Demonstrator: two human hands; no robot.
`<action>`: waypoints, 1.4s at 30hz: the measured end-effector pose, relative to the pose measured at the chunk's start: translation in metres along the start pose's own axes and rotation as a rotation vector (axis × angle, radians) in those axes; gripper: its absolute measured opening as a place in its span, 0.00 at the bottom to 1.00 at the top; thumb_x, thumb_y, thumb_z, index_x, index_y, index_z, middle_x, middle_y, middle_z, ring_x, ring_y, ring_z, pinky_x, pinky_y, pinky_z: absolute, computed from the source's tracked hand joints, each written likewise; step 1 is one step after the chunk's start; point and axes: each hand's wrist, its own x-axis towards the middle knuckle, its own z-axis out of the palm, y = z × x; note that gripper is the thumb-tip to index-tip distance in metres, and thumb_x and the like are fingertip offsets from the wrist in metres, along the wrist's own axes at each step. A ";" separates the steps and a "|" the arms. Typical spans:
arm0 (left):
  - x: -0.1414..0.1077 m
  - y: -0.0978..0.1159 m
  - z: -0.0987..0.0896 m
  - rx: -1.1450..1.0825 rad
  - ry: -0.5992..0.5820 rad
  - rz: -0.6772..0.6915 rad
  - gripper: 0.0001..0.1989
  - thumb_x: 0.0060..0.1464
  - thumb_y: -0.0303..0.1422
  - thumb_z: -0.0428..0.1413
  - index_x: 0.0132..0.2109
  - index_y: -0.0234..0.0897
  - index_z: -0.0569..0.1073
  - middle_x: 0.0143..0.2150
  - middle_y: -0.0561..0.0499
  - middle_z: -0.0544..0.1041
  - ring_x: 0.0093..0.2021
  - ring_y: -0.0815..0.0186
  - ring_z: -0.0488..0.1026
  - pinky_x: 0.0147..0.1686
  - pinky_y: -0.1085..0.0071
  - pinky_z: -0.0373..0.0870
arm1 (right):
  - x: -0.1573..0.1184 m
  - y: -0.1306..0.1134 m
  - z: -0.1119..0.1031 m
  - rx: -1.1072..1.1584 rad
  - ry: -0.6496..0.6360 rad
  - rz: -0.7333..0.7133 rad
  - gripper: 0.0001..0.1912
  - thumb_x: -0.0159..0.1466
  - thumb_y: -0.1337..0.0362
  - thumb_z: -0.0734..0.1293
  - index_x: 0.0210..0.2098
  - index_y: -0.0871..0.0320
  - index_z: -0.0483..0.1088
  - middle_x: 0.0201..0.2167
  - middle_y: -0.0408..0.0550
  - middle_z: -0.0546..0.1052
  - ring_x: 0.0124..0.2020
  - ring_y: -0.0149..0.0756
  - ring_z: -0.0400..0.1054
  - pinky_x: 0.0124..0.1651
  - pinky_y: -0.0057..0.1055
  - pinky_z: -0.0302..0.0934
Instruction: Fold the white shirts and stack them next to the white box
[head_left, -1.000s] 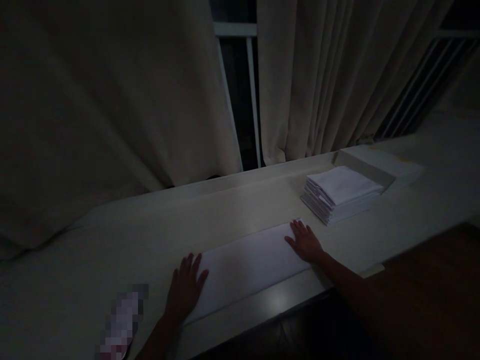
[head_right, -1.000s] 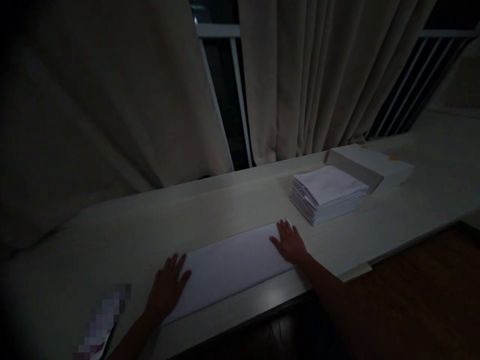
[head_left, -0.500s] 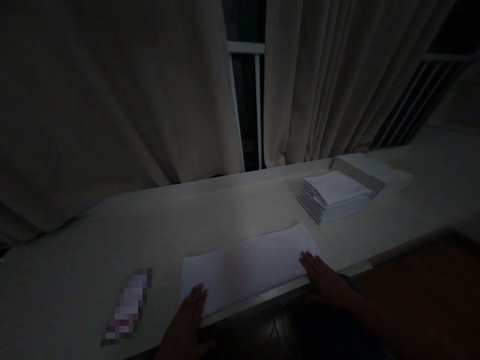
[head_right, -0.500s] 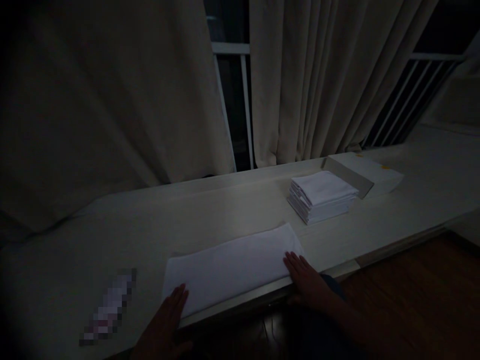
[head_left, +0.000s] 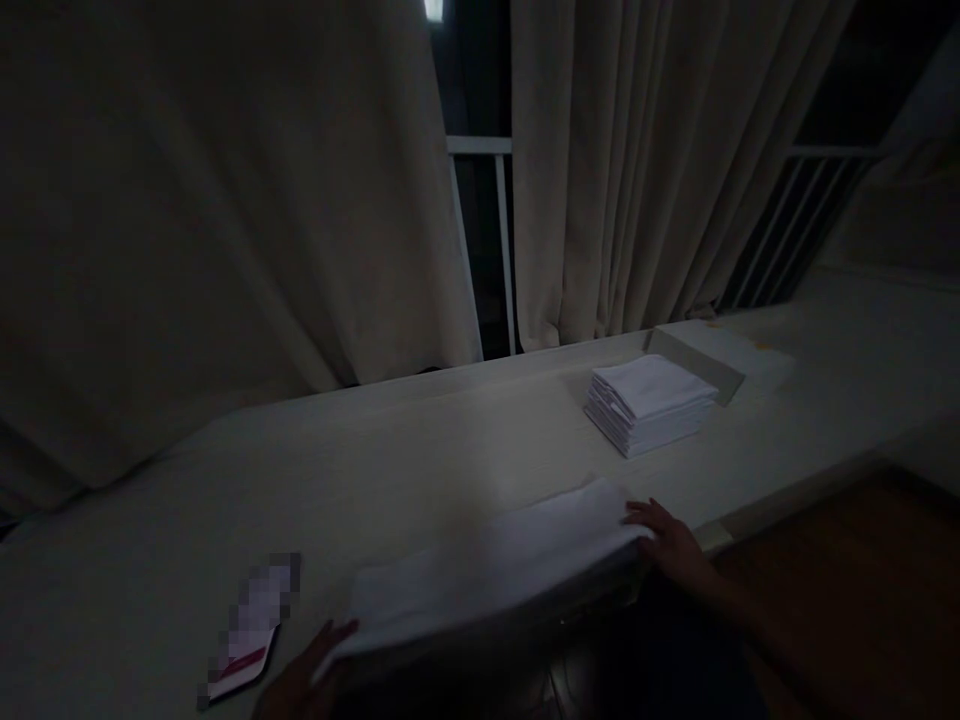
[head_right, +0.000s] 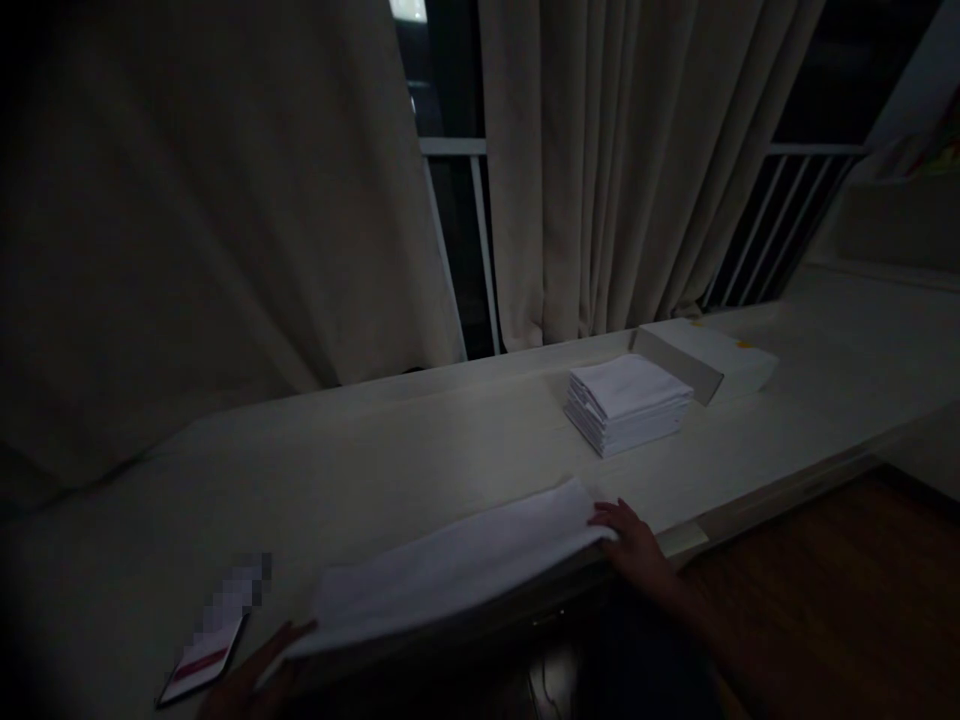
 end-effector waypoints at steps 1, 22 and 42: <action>0.012 0.010 -0.010 -0.023 -0.032 -0.149 0.19 0.52 0.47 0.50 0.44 0.44 0.77 0.41 0.50 0.81 0.41 0.57 0.78 0.39 0.64 0.75 | 0.012 -0.007 -0.007 0.089 0.011 0.103 0.15 0.60 0.55 0.64 0.42 0.56 0.75 0.42 0.52 0.78 0.49 0.49 0.69 0.55 0.50 0.58; 0.103 0.016 0.018 -0.582 -0.259 -0.494 0.36 0.44 0.53 0.56 0.55 0.36 0.68 0.49 0.43 0.78 0.47 0.55 0.76 0.47 0.61 0.72 | 0.116 0.032 0.030 0.215 -0.128 0.598 0.33 0.52 0.54 0.74 0.53 0.66 0.69 0.39 0.56 0.78 0.37 0.40 0.72 0.36 0.30 0.64; 0.057 0.033 0.015 -0.668 -0.269 -0.629 0.38 0.31 0.47 0.66 0.51 0.39 0.69 0.42 0.43 0.79 0.43 0.51 0.77 0.32 0.62 0.77 | 0.060 0.031 0.014 0.251 -0.252 0.549 0.15 0.54 0.57 0.69 0.34 0.64 0.75 0.32 0.50 0.78 0.28 0.36 0.71 0.29 0.28 0.64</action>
